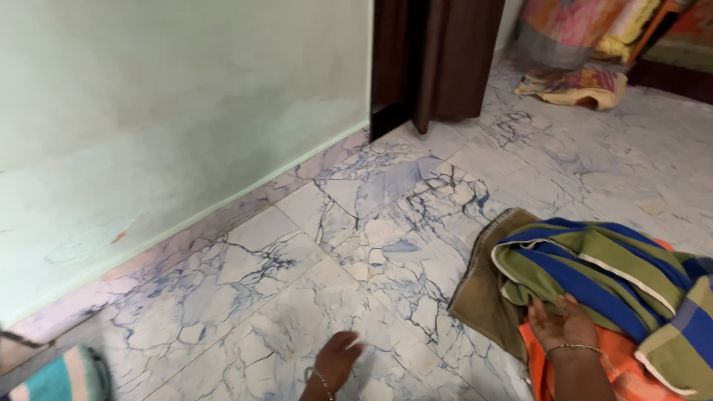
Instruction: The person unfolds a striped towel on the floor, smooths it out, and folds it into a compact rectangle. They then place the folded towel aside and reach for another item.
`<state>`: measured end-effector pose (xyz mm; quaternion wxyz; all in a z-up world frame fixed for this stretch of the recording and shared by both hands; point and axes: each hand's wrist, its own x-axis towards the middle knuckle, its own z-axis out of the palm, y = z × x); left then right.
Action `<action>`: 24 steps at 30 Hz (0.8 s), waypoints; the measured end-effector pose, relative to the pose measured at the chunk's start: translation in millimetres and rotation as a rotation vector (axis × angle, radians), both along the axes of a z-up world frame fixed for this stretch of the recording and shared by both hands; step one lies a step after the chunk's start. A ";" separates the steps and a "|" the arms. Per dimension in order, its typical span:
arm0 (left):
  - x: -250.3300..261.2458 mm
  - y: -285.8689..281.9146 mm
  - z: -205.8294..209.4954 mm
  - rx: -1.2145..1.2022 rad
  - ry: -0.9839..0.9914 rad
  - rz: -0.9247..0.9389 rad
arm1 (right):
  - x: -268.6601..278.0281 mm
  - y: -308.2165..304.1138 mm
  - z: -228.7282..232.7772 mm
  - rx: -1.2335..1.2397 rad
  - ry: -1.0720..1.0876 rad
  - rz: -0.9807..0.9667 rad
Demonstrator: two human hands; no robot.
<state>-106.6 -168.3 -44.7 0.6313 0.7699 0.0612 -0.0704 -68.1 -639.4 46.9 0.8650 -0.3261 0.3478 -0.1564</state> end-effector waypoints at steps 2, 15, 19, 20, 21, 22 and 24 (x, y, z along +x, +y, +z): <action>10.5 15.4 -29.3 -0.127 0.196 0.156 | 8.6 -8.4 -13.1 -0.016 -0.098 -0.034; 23.7 13.3 -5.3 -0.437 0.329 0.147 | 29.6 -24.1 3.4 0.053 -0.470 -0.097; 17.9 5.5 34.2 -0.385 0.429 0.160 | 17.2 19.9 39.6 0.070 -0.757 0.331; 17.4 3.0 44.5 -0.399 0.425 0.146 | 14.9 36.4 45.4 0.045 -0.726 0.409; 15.9 0.4 54.0 -0.413 0.420 0.133 | 12.3 52.9 50.7 0.020 -0.694 0.487; 14.8 -0.5 62.3 -0.410 0.475 0.135 | 10.3 74.4 51.9 -0.103 -0.484 0.548; 13.3 -0.7 73.8 -0.403 0.584 0.141 | 10.4 123.1 48.4 -0.288 -0.210 0.980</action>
